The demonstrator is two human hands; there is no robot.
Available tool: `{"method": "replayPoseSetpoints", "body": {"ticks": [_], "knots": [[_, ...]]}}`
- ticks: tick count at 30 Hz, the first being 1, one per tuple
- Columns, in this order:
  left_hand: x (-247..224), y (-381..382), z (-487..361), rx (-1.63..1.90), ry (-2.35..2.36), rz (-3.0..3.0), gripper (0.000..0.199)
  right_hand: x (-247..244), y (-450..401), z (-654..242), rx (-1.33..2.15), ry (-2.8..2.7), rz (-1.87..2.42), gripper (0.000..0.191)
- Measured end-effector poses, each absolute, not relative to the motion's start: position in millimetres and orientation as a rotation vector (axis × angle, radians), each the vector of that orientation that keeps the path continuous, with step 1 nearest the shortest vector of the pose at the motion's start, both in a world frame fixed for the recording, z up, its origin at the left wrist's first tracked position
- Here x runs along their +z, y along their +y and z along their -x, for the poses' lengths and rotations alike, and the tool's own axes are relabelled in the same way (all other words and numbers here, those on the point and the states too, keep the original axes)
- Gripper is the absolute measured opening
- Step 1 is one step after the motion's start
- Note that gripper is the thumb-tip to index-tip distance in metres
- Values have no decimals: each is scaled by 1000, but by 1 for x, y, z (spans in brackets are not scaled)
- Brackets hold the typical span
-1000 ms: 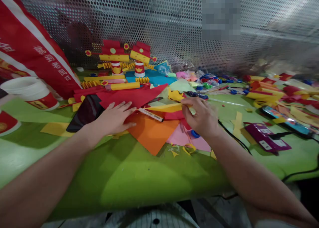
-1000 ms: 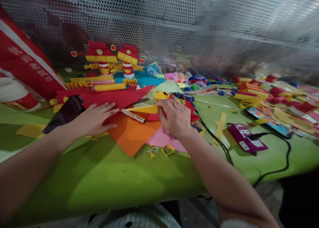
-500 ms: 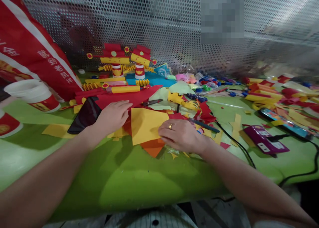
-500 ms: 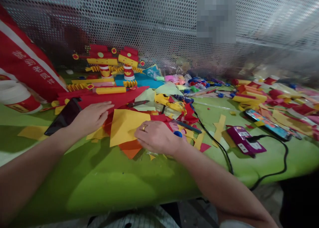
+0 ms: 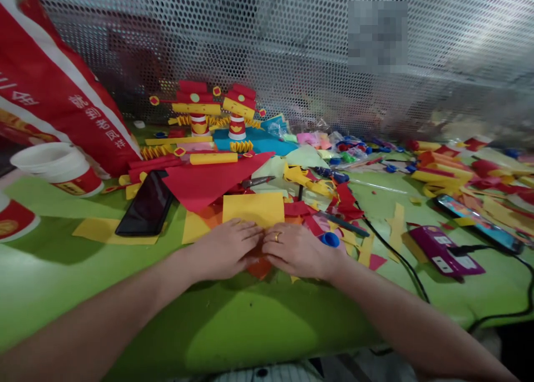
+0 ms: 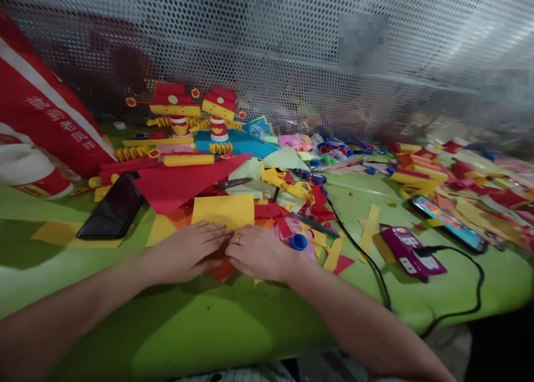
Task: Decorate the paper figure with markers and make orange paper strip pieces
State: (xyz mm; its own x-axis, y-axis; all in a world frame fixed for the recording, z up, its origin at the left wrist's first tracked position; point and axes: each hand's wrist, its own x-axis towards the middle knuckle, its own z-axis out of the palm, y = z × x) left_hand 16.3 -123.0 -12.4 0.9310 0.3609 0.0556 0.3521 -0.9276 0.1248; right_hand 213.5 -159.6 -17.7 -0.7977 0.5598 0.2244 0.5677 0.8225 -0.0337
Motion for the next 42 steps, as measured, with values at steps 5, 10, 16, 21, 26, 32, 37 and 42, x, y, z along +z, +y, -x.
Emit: {"method": "replayPoseSetpoints", "body": {"ticks": [5, 10, 16, 21, 26, 32, 37, 42], "knots": [[-13, -125, -11, 86, 542, -2919, 55, -19, -160, -215, 72, -2715, 907, 21], [-16, -126, -10, 111, 581, -2923, 42, -22, -161, -215, 119, -2645, 980, 17], [-19, -124, -7, 140, 554, -2910, 40, -25, -160, -216, 149, -2600, 965, 17], [-19, -122, -6, 150, 581, -2936, 31, -23, -159, -215, 149, -2543, 924, 20], [-17, -120, -4, 156, 564, -2998, 33, -21, -158, -216, 210, -2559, 903, 25], [-13, -122, -4, 126, 607, -3026, 30, -22, -154, -219, 211, -2542, 887, 30], [-8, -123, -4, 143, 612, -3007, 25, -11, -152, -227, 109, -2417, 956, 26], [-8, -122, -2, 145, 557, -2953, 45, 19, -139, -250, 18, -2235, 1150, 22]]}}
